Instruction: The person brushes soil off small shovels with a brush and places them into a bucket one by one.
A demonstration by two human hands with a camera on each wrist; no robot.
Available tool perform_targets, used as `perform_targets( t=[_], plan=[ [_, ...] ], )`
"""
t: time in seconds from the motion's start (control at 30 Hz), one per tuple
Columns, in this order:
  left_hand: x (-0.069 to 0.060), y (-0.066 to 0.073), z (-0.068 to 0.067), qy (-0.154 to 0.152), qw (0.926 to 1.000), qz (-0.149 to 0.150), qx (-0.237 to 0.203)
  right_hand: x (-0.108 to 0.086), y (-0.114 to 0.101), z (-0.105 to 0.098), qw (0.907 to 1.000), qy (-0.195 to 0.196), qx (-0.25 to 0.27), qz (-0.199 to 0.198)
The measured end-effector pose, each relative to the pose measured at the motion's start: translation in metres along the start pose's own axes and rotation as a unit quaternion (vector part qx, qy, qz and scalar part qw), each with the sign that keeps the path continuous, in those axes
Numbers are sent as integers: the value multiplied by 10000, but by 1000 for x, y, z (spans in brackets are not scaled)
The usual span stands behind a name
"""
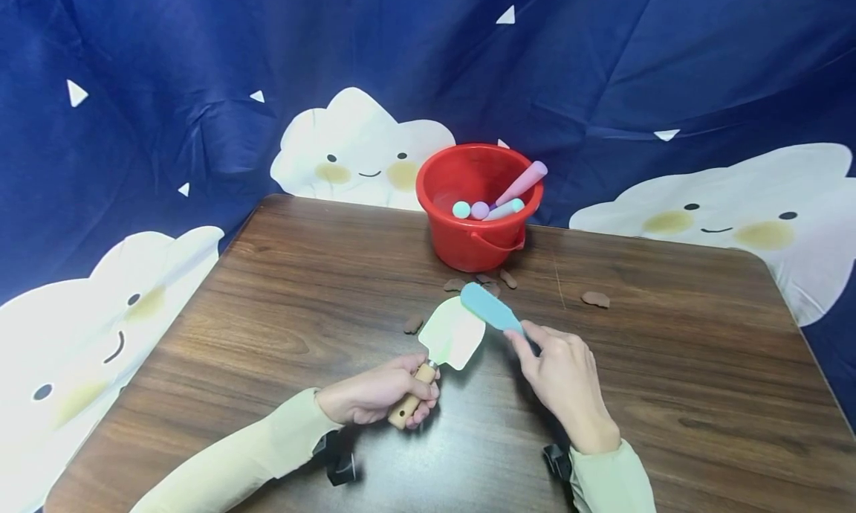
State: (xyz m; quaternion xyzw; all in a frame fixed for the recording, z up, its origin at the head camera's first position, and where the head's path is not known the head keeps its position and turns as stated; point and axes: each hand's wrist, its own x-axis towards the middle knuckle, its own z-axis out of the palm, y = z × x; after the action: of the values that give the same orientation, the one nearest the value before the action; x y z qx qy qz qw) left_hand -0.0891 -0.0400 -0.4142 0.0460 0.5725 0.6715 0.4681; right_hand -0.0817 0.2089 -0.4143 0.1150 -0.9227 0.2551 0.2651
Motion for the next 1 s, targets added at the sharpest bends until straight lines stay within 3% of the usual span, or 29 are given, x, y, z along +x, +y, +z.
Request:
perform_targets(
  t=[0.13,0.37,0.5,0.63,0.8,1.0],
  plan=[
    [1,-1,0,2,10000,-7,-51,0,-5,0,9999,-12,160,-19],
    [3,-3,1,199,9997,67,-89,-9,-23,3,9913,-855,548,-837],
    [3,-3,2,260,9996,75,2,-12,-26,4,9893,-1061,487,-873],
    [3,-4,2,202,9997,109,105,-10,-20,4,9931,-861,330,-722],
    [3,-5,0,93,9998,152,70,-4,-4,3,9989,-308,96,-354],
    [3,-6,0,70,9999,84,35,1,6,-1,10000,83,-24,-20]
  ],
)
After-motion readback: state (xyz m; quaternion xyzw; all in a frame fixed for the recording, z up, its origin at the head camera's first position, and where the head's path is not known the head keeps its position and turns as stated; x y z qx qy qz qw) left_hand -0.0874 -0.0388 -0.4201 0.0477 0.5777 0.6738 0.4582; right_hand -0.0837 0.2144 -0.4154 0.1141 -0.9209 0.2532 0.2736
